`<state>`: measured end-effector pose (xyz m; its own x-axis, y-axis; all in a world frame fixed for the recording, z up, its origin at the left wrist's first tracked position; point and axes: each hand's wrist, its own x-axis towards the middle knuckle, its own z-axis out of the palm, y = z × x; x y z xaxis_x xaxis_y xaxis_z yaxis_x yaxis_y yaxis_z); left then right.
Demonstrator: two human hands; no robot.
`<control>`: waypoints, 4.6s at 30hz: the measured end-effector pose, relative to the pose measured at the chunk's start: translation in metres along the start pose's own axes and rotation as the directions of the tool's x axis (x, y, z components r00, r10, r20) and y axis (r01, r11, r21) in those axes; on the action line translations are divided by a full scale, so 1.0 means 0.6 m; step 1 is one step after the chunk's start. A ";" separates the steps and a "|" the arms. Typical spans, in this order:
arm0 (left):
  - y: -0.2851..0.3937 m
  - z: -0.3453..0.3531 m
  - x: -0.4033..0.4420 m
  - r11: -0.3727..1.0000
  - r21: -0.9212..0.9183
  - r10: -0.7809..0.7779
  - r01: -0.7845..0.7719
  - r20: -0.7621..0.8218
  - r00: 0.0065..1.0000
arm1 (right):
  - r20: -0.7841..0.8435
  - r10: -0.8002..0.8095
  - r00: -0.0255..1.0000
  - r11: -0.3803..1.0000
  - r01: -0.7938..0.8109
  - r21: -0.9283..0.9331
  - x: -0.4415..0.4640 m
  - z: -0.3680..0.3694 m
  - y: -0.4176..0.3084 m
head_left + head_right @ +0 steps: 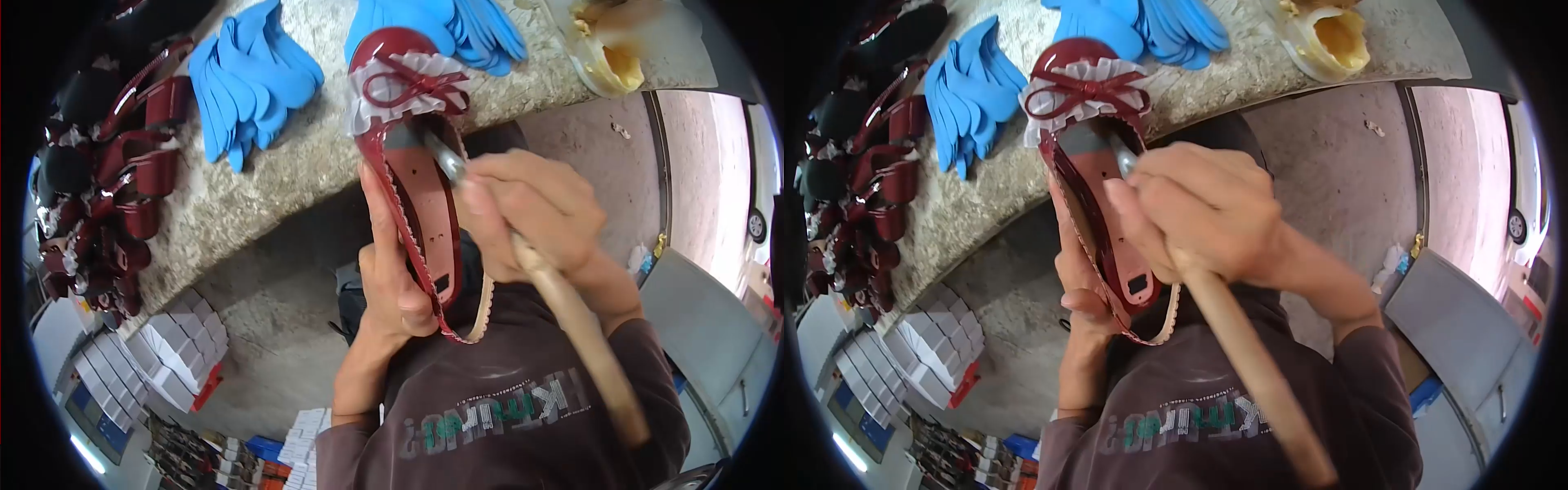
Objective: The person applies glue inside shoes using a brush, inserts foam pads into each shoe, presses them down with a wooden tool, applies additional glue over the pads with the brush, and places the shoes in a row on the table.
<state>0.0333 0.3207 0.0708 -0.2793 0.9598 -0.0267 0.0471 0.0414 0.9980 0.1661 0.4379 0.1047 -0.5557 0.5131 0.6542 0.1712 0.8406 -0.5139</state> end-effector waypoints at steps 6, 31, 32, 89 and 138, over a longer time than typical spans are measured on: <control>0.034 -0.022 0.017 0.969 0.071 -0.241 0.237 0.057 0.969 | 0.015 0.345 0.939 0.907 -0.337 0.251 -0.044 -0.046 -0.085; -0.019 -0.092 0.035 0.822 -0.510 -0.163 0.254 0.217 0.962 | -0.236 0.190 0.953 0.939 -0.106 0.327 0.164 -0.221 0.092; -0.020 -0.089 0.015 0.753 -0.595 -0.223 0.281 0.170 0.960 | -0.202 0.291 0.935 0.942 -0.243 0.231 0.159 -0.223 0.099; -0.035 -0.041 -0.031 0.777 -0.417 -0.363 0.471 0.314 0.877 | 0.342 0.209 0.916 0.967 -0.142 -0.212 -0.008 0.005 -0.057; 0.004 -0.011 -0.011 0.899 -0.318 -0.277 0.300 0.117 0.954 | -0.317 0.455 0.832 0.842 -0.285 0.458 -0.040 -0.184 -0.036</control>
<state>0.0287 0.3126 0.0738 -0.1676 0.9364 -0.3084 -0.3464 0.2369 0.9077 0.2657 0.4268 0.1615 -0.1267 0.8642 0.4869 -0.0699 0.4819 -0.8735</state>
